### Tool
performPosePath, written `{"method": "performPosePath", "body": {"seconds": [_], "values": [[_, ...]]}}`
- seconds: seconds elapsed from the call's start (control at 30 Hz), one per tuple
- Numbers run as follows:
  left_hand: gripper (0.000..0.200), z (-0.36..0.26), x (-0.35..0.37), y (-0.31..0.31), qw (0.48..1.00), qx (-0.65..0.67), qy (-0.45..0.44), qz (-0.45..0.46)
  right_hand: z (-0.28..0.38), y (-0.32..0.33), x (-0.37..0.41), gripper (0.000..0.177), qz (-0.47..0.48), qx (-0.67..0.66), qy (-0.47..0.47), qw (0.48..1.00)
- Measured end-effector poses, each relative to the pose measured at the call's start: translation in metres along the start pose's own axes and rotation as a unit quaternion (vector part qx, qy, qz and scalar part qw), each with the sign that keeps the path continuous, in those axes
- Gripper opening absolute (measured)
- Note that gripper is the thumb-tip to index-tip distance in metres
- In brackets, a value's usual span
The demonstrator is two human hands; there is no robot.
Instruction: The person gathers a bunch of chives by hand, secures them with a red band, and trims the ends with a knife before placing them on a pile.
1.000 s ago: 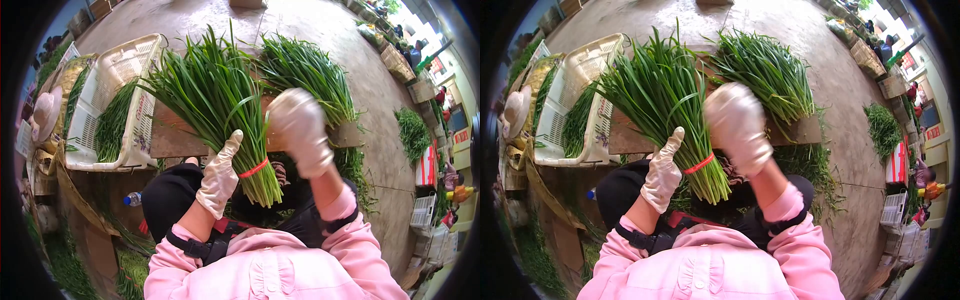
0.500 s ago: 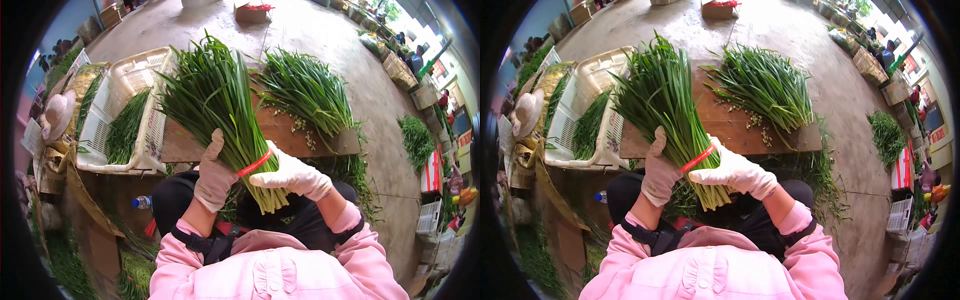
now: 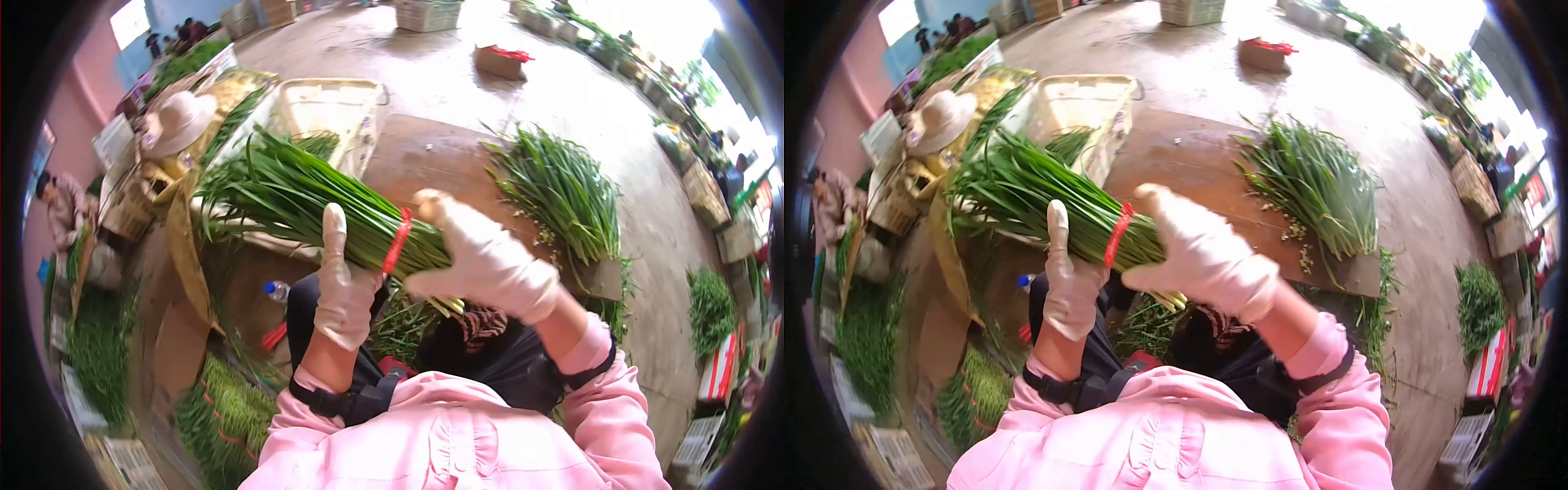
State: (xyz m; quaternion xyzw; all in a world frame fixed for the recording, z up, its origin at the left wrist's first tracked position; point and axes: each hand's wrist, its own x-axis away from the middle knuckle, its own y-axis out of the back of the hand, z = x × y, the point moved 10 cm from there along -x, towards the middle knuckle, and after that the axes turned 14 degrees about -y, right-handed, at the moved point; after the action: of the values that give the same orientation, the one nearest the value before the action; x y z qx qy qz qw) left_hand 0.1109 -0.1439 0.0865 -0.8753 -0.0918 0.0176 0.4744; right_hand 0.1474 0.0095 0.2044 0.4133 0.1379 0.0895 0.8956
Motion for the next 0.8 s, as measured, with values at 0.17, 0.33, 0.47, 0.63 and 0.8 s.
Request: {"method": "performPosePath", "body": {"seconds": [0.17, 0.33, 0.47, 0.63, 0.8], "values": [[0.055, -0.067, -0.021, 0.051, 0.995, 0.08, -0.05, -0.023, -0.048, 0.04, -0.017, 0.066, -0.121, -0.032, -0.132, 0.983], [0.064, -0.098, -0.02, 0.065, 0.991, 0.084, -0.099, -0.028, 0.036, -0.015, -0.034, 0.059, -0.146, 0.034, 0.019, 0.989], [0.052, -0.12, -0.016, 0.069, 0.983, 0.131, -0.127, 0.001, 0.081, -0.067, -0.048, 0.066, -0.055, -0.026, 0.129, 0.99], [0.06, -0.252, 0.024, 0.146, 0.948, 0.02, -0.297, -0.116, -0.04, -0.063, -0.067, 0.04, 0.063, -0.174, -0.206, 0.961], [0.061, -0.421, 0.167, 0.27, 0.862, 0.015, -0.434, -0.259, -0.113, -0.037, -0.06, 0.04, -0.001, 0.021, -0.11, 0.994]]}}
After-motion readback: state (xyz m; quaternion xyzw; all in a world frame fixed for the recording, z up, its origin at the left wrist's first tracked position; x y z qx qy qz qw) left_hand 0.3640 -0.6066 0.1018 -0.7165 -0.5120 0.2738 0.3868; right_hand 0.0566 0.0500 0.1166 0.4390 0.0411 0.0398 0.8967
